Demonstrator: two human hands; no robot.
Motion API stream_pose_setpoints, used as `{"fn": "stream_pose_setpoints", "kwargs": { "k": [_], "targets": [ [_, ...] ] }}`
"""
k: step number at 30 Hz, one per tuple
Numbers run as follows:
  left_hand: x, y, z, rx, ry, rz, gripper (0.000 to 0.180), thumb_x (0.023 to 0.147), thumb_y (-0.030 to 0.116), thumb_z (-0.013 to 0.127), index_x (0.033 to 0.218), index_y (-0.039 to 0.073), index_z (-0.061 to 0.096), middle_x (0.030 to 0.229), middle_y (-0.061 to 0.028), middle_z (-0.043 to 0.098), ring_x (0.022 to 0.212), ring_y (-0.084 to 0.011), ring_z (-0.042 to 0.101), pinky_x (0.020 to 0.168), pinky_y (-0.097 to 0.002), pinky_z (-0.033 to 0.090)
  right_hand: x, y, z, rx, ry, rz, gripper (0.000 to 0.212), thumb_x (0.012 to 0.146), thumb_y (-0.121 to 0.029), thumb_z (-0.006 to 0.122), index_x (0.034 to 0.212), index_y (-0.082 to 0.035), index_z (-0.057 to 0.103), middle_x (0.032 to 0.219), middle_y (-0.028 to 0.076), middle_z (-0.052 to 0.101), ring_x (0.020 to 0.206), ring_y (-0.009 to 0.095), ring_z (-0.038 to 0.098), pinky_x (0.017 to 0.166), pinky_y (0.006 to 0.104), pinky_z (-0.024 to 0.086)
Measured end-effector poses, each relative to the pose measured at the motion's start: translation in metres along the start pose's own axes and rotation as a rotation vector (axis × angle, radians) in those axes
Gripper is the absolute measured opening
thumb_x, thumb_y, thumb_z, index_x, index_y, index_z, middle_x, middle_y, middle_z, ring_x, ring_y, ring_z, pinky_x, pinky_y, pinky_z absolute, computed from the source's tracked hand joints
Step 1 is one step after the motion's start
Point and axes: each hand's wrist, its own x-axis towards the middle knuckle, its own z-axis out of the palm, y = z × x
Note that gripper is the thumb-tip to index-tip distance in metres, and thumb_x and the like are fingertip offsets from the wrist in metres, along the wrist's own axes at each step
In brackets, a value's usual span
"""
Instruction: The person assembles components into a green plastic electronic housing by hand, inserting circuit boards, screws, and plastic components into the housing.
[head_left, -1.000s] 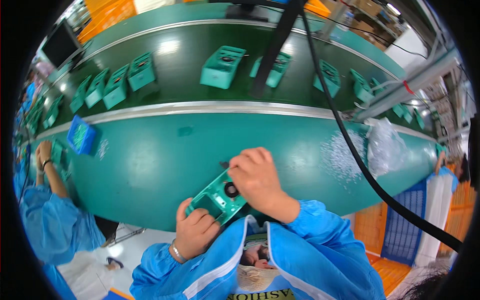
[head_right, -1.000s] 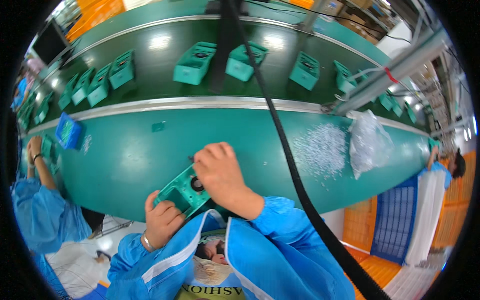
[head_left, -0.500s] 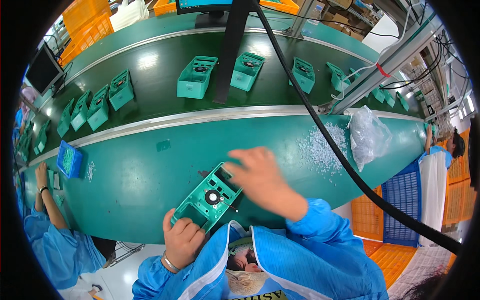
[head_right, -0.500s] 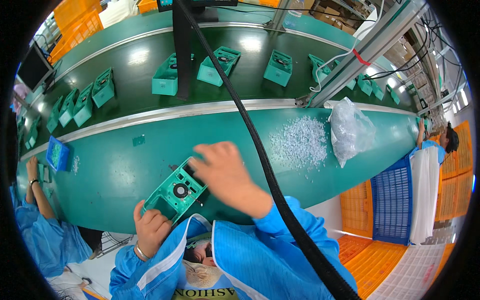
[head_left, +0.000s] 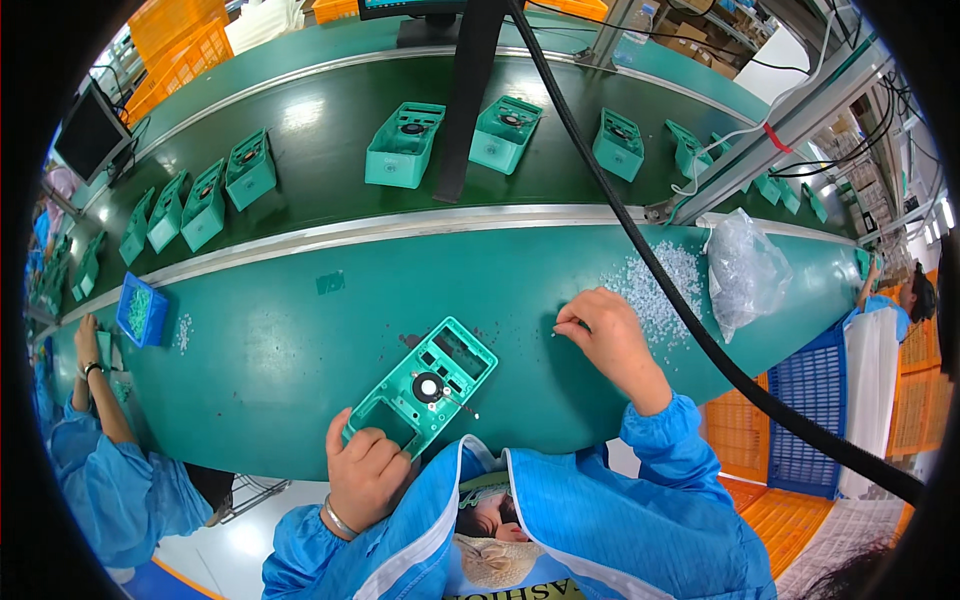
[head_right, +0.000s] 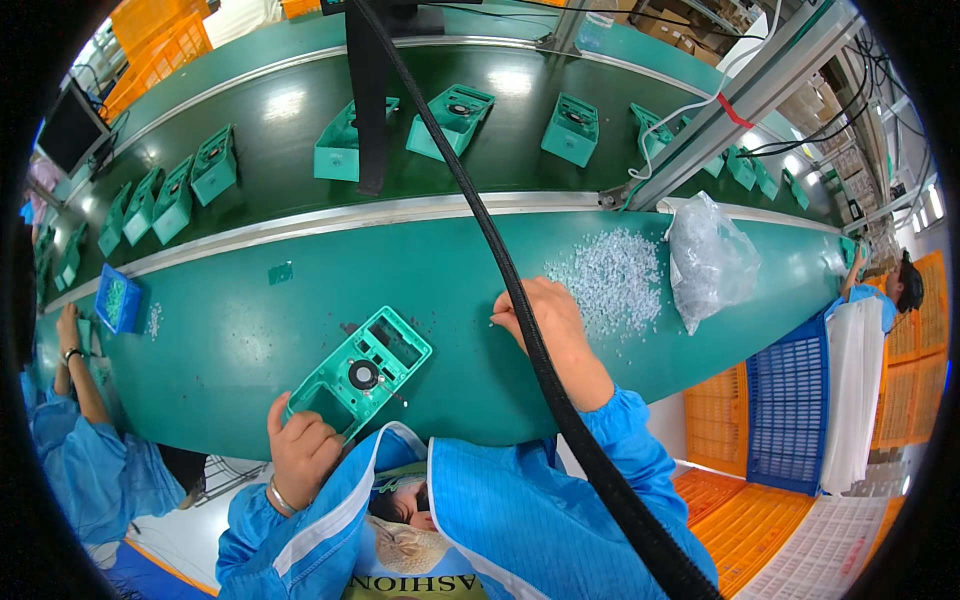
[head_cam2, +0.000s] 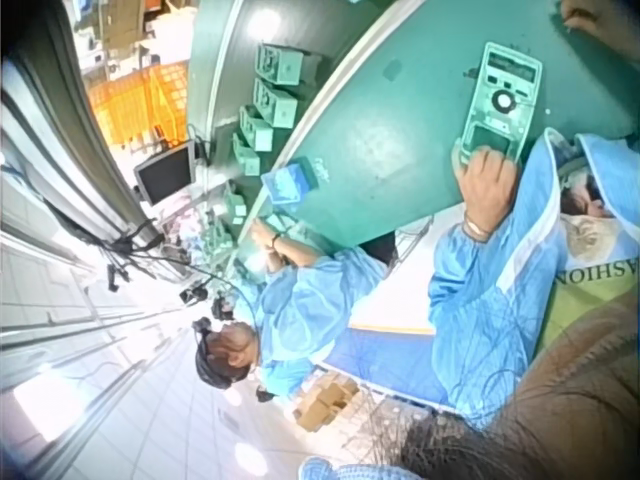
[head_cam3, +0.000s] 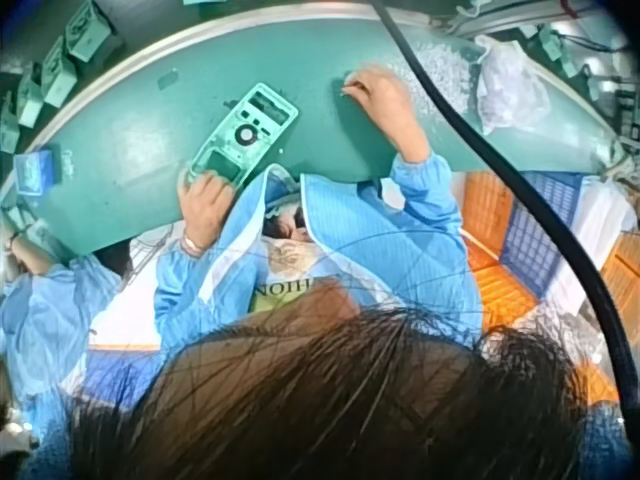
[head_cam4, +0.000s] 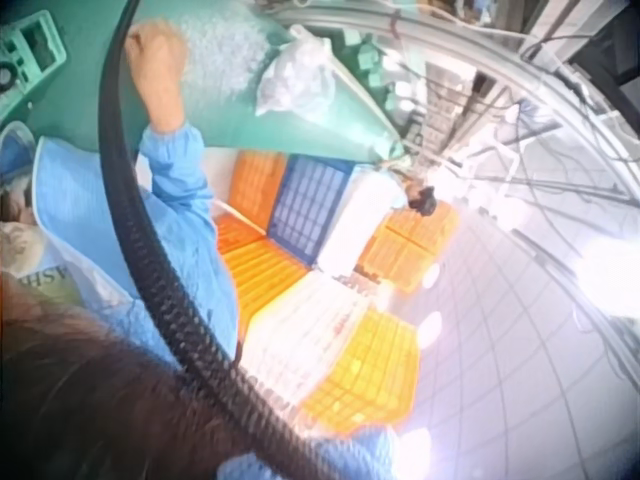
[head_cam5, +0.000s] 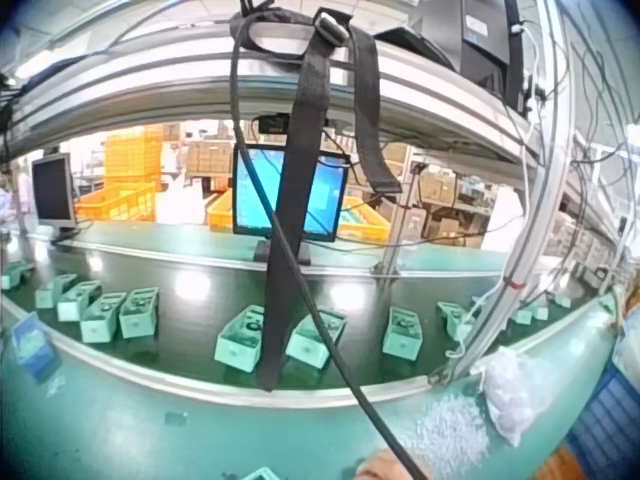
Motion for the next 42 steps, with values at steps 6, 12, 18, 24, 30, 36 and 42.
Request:
{"fn": "stream_pose_setpoints", "kwargs": {
  "k": [6,12,18,24,30,36,42],
  "targets": [
    [0.001,0.001,0.0,0.008,-0.01,-0.003,0.016,0.071,0.018,0.075,0.081,0.013,0.065,0.081,-0.0005,0.058,0.088,-0.0211,0.062,0.107,-0.0602,0.04,-0.006,0.004,-0.004,0.028,0.031,-0.015,0.011,0.078,-0.008,0.079,0.084,-0.007,0.07,0.081,0.008,0.069,0.079,0.031,0.063,0.074,0.0431,0.05],
    [0.001,0.001,-0.002,0.006,-0.011,-0.006,0.017,0.071,0.017,0.077,0.081,0.013,0.064,0.081,-0.0004,0.059,0.088,-0.0211,0.062,0.107,-0.0602,0.04,-0.008,-0.004,-0.004,-0.052,0.031,-0.119,0.013,0.076,-0.007,0.08,0.085,-0.007,0.071,0.083,0.007,0.068,0.079,0.031,0.063,0.073,0.0423,0.05],
    [-0.001,0.002,-0.004,0.009,0.005,-0.017,0.018,0.07,0.017,0.078,0.081,0.013,0.063,0.081,-0.0002,0.059,0.089,-0.0208,0.062,0.107,-0.0608,0.041,-0.009,-0.011,-0.002,-0.132,0.034,-0.149,0.012,0.076,-0.005,0.078,0.084,-0.007,0.071,0.084,0.007,0.067,0.082,0.029,0.063,0.073,0.0419,0.049],
    [0.002,-0.004,-0.004,-0.012,-0.01,0.025,0.015,0.073,0.017,0.075,0.081,0.015,0.063,0.079,0.0004,0.056,0.089,-0.0183,0.062,0.108,-0.0597,0.043,-0.003,-0.027,-0.006,-0.075,0.044,-0.111,0.012,0.075,-0.002,0.078,0.084,-0.006,0.07,0.087,0.007,0.068,0.084,0.03,0.064,0.075,0.0425,0.048],
    [0.003,-0.012,-0.009,-0.007,-0.043,0.032,0.01,0.078,0.018,0.071,0.078,0.016,0.061,0.078,0.0008,0.054,0.09,-0.0174,0.062,0.112,-0.0578,0.042,0.03,-0.083,0.015,0.418,-0.202,-0.296,0.013,0.078,-0.005,0.08,0.089,-0.008,0.072,0.094,0.004,0.067,0.09,0.027,0.064,0.084,0.0395,0.049],
    [0.001,-0.015,-0.011,-0.045,-0.046,0.039,0.01,0.078,0.018,0.07,0.077,0.017,0.06,0.077,0.0005,0.052,0.09,-0.0176,0.062,0.113,-0.0586,0.041,0.04,-0.106,0.039,0.517,-0.441,-0.45,0.013,0.079,-0.009,0.08,0.089,-0.011,0.073,0.097,-0.001,0.061,0.095,0.022,0.06,0.087,0.0373,0.045],
    [-0.001,-0.017,-0.011,-0.04,-0.034,0.053,0.011,0.078,0.018,0.07,0.076,0.015,0.059,0.077,0.0004,0.052,0.088,-0.0174,0.061,0.114,-0.0574,0.041,0.042,-0.11,0.044,0.481,-0.461,-0.517,0.013,0.077,-0.011,0.081,0.087,-0.013,0.073,0.097,-0.002,0.06,0.097,0.021,0.059,0.087,0.0375,0.043]
  ]
}}
